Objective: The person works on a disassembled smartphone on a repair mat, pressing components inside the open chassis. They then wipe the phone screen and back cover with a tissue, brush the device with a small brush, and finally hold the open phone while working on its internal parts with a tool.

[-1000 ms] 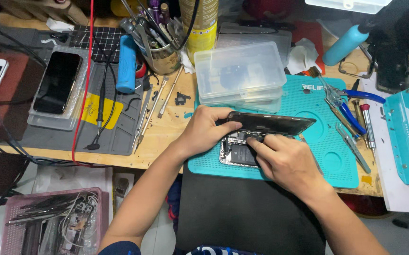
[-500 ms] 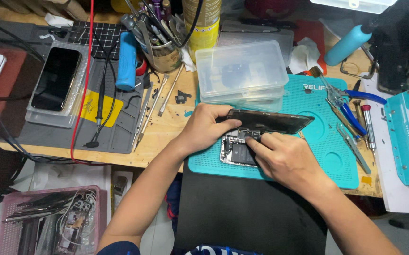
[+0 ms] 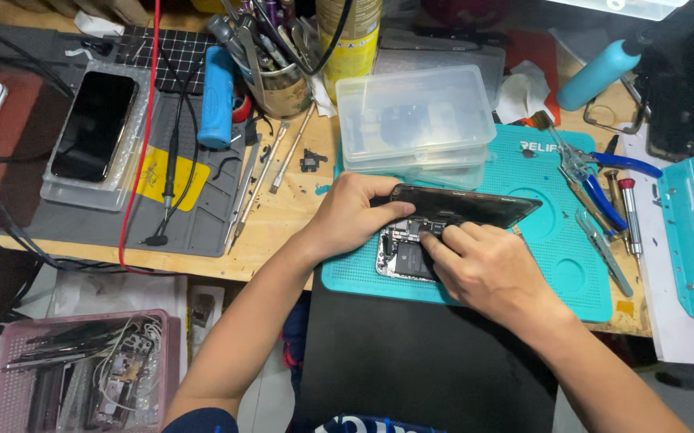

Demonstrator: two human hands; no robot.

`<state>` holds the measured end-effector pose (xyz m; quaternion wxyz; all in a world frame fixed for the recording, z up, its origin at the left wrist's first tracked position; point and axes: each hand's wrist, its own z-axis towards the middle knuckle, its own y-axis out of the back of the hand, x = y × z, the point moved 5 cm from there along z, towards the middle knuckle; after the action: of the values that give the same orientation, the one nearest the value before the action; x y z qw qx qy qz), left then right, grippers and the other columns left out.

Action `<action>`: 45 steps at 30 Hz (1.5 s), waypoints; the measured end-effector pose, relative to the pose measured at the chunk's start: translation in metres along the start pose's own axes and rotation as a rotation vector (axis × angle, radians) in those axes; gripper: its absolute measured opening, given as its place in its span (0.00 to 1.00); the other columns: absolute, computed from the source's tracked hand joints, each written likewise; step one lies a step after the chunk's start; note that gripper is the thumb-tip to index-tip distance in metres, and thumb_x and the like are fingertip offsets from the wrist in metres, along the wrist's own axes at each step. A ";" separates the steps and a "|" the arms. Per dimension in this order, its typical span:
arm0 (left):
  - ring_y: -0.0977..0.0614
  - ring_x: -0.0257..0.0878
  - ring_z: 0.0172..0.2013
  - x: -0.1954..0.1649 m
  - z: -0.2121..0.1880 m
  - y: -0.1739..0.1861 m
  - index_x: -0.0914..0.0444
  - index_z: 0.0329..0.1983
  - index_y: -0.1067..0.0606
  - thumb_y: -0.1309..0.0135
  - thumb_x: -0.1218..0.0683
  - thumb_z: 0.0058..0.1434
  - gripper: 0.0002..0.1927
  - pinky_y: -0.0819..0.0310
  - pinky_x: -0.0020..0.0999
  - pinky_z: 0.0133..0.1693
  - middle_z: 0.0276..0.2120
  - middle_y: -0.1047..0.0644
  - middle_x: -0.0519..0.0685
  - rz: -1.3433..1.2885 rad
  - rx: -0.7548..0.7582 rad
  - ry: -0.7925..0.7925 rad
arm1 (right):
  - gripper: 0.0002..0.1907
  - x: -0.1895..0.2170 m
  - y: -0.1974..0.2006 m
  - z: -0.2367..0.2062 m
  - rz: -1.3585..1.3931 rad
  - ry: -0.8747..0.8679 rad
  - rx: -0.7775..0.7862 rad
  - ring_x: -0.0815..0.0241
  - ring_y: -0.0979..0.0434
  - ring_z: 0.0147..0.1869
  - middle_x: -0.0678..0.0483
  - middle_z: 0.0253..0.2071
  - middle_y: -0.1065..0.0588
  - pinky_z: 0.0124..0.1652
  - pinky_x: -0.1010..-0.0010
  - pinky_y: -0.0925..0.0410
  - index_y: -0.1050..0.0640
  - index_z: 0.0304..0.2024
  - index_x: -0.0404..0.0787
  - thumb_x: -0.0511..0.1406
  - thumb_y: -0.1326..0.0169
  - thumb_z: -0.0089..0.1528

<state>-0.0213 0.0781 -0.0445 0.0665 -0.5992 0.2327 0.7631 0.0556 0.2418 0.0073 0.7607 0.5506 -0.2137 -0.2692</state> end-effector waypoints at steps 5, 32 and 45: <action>0.24 0.27 0.27 0.004 -0.001 -0.001 0.65 0.40 0.18 0.39 0.55 0.60 0.09 0.27 0.29 0.33 0.24 0.19 0.47 0.007 0.009 0.061 | 0.18 0.003 -0.001 0.000 -0.018 0.003 -0.003 0.57 0.25 0.32 0.54 0.28 0.28 0.33 0.64 0.30 0.19 0.43 0.34 0.32 0.39 0.50; 0.16 0.39 0.39 -0.035 0.035 -0.006 0.64 0.50 0.23 0.44 0.66 0.48 0.23 0.23 0.34 0.42 0.35 0.18 0.53 0.146 0.319 -0.123 | 0.26 -0.010 0.012 -0.044 0.011 -0.251 -0.170 0.52 0.26 0.30 0.51 0.27 0.29 0.32 0.61 0.31 0.21 0.54 0.34 0.30 0.39 0.52; 0.17 0.56 0.40 -0.053 0.067 -0.037 0.63 0.44 0.23 0.37 0.53 0.52 0.17 0.26 0.48 0.41 0.33 0.19 0.60 0.587 0.618 -0.006 | 0.19 -0.034 0.022 -0.039 0.299 -0.365 -0.241 0.48 0.20 0.41 0.49 0.41 0.23 0.39 0.62 0.27 0.20 0.51 0.36 0.26 0.44 0.56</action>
<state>-0.0523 0.1493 0.0068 0.0234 -0.4573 0.6111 0.6457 0.0574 0.2969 0.0153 0.8009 0.3607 -0.3929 -0.2722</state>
